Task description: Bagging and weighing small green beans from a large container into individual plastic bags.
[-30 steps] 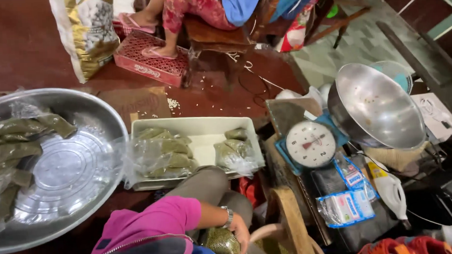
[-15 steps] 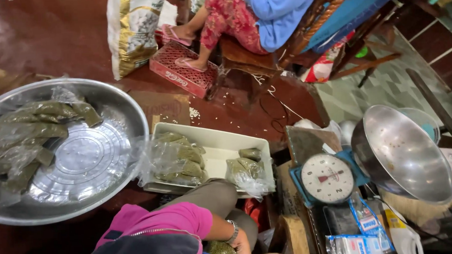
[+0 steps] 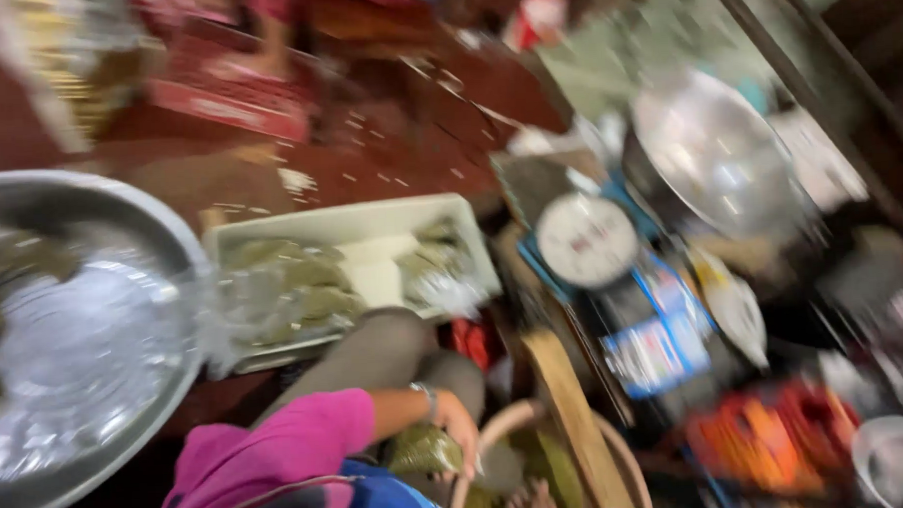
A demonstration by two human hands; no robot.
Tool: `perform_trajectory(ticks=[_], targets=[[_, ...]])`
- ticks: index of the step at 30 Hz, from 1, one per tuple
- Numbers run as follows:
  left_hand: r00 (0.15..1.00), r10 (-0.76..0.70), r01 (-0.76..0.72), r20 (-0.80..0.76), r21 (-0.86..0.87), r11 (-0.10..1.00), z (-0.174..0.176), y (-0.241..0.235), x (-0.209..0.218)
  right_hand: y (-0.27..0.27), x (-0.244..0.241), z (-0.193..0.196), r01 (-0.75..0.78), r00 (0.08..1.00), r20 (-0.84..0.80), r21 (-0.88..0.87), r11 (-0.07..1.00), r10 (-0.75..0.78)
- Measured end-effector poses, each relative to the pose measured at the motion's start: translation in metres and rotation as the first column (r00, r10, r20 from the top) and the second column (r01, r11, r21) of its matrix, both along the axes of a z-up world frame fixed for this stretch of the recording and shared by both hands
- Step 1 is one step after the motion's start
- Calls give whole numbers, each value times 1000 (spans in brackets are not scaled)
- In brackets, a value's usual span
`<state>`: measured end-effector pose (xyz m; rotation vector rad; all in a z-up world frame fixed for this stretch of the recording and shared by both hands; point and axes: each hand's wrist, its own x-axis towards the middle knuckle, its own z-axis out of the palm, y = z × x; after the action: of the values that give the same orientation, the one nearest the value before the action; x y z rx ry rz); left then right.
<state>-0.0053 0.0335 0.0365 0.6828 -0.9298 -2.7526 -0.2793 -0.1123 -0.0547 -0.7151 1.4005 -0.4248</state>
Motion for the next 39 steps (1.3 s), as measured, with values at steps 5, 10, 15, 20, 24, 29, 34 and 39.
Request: perform_trajectory(ticks=[5, 10, 15, 20, 24, 29, 34, 39], targets=[[998, -18, 25, 56, -141, 990, -12, 10, -10, 85, 14, 109, -181, 981, 97, 165, 970, 167], [998, -64, 69, 28, -246, 967, -15, 11, -11, 60, -12, 18, 13, 954, 298, 35, 999, -23], [992, 13, 34, 126, -366, 930, 21, 23, 1, 65, 0, 77, 338, 938, 45, 93, 937, -343], [993, 2, 38, 119, -332, 943, 31, 24, 3, 122, 47, 215, 137, 990, -62, 204, 969, -127], [996, -67, 81, 55, -310, 947, 23, 17, 0, 137, 54, 226, 8, 995, 94, 255, 967, -33], [994, -22, 60, 108, -361, 931, 17, 17, -7, 107, 33, 147, -52, 883, 468, 131, 990, -15], [997, 30, -8, 71, -296, 955, 17, 19, -7, 95, 44, 193, -17, 980, 197, -77, 997, 32], [915, 212, 65, 344, -644, 762, 33, 33, -3, 99, 50, 239, -118, 951, 181, -544, 831, 253]])
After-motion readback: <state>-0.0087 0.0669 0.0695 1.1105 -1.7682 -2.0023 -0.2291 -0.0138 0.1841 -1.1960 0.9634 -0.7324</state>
